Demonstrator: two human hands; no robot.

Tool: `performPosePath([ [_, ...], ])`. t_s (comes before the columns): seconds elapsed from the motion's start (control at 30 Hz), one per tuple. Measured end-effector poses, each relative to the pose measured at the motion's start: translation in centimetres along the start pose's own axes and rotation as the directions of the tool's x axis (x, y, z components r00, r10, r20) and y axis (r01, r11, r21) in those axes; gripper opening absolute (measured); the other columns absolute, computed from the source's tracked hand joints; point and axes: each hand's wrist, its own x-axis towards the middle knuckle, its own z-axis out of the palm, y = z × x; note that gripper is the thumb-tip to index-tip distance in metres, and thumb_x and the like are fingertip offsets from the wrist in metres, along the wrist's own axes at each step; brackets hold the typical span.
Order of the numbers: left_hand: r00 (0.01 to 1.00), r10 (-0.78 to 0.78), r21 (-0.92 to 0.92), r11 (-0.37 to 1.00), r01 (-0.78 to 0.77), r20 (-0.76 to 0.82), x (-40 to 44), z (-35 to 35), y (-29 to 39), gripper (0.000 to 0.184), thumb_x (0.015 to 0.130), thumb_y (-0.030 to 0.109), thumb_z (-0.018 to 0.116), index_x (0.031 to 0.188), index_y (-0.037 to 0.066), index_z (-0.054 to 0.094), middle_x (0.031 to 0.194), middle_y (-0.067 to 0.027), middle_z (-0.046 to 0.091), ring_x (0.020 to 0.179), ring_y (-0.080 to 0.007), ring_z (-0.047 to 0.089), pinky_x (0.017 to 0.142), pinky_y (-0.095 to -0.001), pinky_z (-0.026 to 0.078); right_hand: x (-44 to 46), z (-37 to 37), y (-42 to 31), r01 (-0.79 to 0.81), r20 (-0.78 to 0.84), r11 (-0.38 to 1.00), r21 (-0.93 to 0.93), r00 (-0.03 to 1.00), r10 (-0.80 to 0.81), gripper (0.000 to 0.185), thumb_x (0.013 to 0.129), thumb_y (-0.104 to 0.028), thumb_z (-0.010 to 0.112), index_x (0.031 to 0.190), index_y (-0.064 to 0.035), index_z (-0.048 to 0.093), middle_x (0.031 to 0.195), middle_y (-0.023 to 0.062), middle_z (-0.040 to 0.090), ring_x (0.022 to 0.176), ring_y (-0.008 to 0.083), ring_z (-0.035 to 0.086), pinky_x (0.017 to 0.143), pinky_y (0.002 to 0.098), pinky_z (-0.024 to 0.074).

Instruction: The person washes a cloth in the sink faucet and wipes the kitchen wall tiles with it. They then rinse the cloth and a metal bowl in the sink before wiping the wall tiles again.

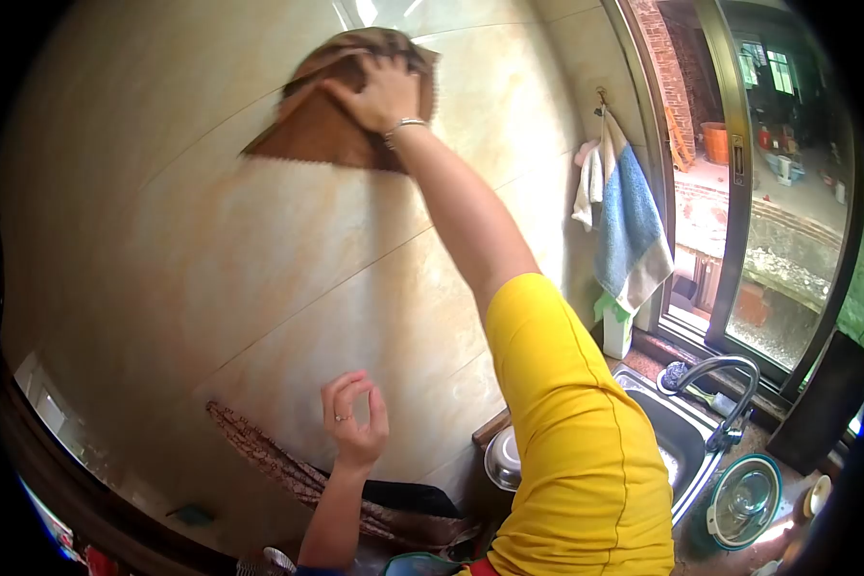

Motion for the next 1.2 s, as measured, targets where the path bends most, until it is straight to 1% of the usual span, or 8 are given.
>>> performPosePath([
  [0.13,0.999,-0.003,-0.043,0.999,0.005,0.045,-0.1,1.7,0.2,0.020,0.077,-0.004,0.066,0.095,0.003,0.059,0.100,-0.0145,0.063,0.090,-0.0300,0.060,0.078,-0.0376,0.050,-0.9,-1.2,12.1,-0.180,0.005,0.964,-0.198,0.983,0.184,0.067,0.088,-0.054,0.055,0.138,-0.0106,0.046,0.142,0.0129,0.047,0.135,0.0324,0.037,0.104,0.0533,0.0351],
  [0.33,0.989,0.046,-0.110,0.993,-0.031,0.143,-0.4,3.2,1.4,0.024,0.072,-0.004,0.067,0.093,0.006,0.061,0.096,-0.0106,0.063,0.080,-0.0298,0.061,0.069,-0.0374,0.051,-9.7,-0.1,33.0,-0.578,0.238,0.816,-0.029,0.789,0.567,0.054,0.097,-0.029,0.050,0.148,-0.0161,0.037,0.154,0.0087,0.031,0.145,0.0257,0.022,0.111,0.0377,0.0328],
  [0.43,0.980,0.068,-0.156,0.987,-0.039,0.188,-0.9,3.2,2.2,0.023,0.071,-0.004,0.067,0.090,0.007,0.061,0.092,-0.0095,0.064,0.078,-0.0283,0.061,0.068,-0.0361,0.051,-15.9,-3.9,26.0,-0.417,0.140,0.756,-0.504,0.825,0.548,0.064,0.094,-0.030,0.051,0.151,-0.0135,0.028,0.158,0.0063,0.021,0.147,0.0230,0.015,0.115,0.0340,0.0229],
  [0.6,0.964,0.109,-0.234,0.971,-0.051,0.243,-2.2,2.5,2.1,0.022,0.068,-0.005,0.067,0.086,0.007,0.062,0.089,-0.0082,0.064,0.075,-0.0267,0.062,0.064,-0.0350,0.051,-12.2,-0.9,21.3,-0.187,0.346,0.704,-0.685,0.767,0.541,0.083,0.087,-0.034,0.057,0.154,-0.0116,0.015,0.161,0.0047,0.013,0.148,0.0230,0.009,0.120,0.0328,0.0119],
  [0.67,0.959,0.143,-0.241,0.967,-0.083,0.245,-2.2,1.5,2.1,0.021,0.069,-0.005,0.067,0.085,0.007,0.062,0.088,-0.0075,0.064,0.072,-0.0262,0.062,0.061,-0.0348,0.050,-11.0,2.4,18.5,-0.170,0.303,0.789,-0.590,0.860,0.412,0.088,0.083,-0.037,0.063,0.153,-0.0113,0.016,0.158,0.0055,0.022,0.146,0.0243,0.016,0.120,0.0336,0.0141],
  [0.83,0.975,0.070,-0.239,0.971,-0.018,0.212,-4.1,-0.2,1.4,0.021,0.069,-0.005,0.067,0.086,0.008,0.062,0.087,-0.0075,0.064,0.071,-0.0262,0.062,0.062,-0.0353,0.051,-10.8,3.2,-1.0,-0.269,0.195,0.908,0.322,0.957,0.215,0.072,0.079,-0.036,0.068,0.138,-0.0057,0.040,0.130,0.0091,0.053,0.123,0.0249,0.048,0.103,0.0319,0.0397],
  [1.03,0.976,0.034,-0.222,0.975,0.015,0.215,-6.5,-3.8,1.5,0.023,0.071,-0.003,0.067,0.090,0.008,0.063,0.090,-0.0091,0.065,0.075,-0.0268,0.064,0.065,-0.0341,0.053,-18.3,-0.1,-20.0,0.388,0.220,0.891,0.233,0.872,-0.437,0.056,0.081,-0.037,0.059,0.128,-0.0083,0.050,0.121,0.0139,0.054,0.116,0.0318,0.048,0.084,0.0478,0.0433],
  [1.2,0.986,-0.062,-0.145,0.986,0.084,0.154,-1.4,-13.3,3.1,0.031,0.070,0.014,0.075,0.097,0.006,0.063,0.097,-0.0130,0.066,0.087,-0.0294,0.065,0.076,-0.0380,0.052,-27.2,0.5,-21.2,0.460,0.239,0.807,0.372,0.792,-0.562,0.057,0.084,-0.056,0.058,0.121,-0.0120,0.058,0.120,0.0101,0.056,0.117,0.0288,0.048,0.083,0.0453,0.0426],
])
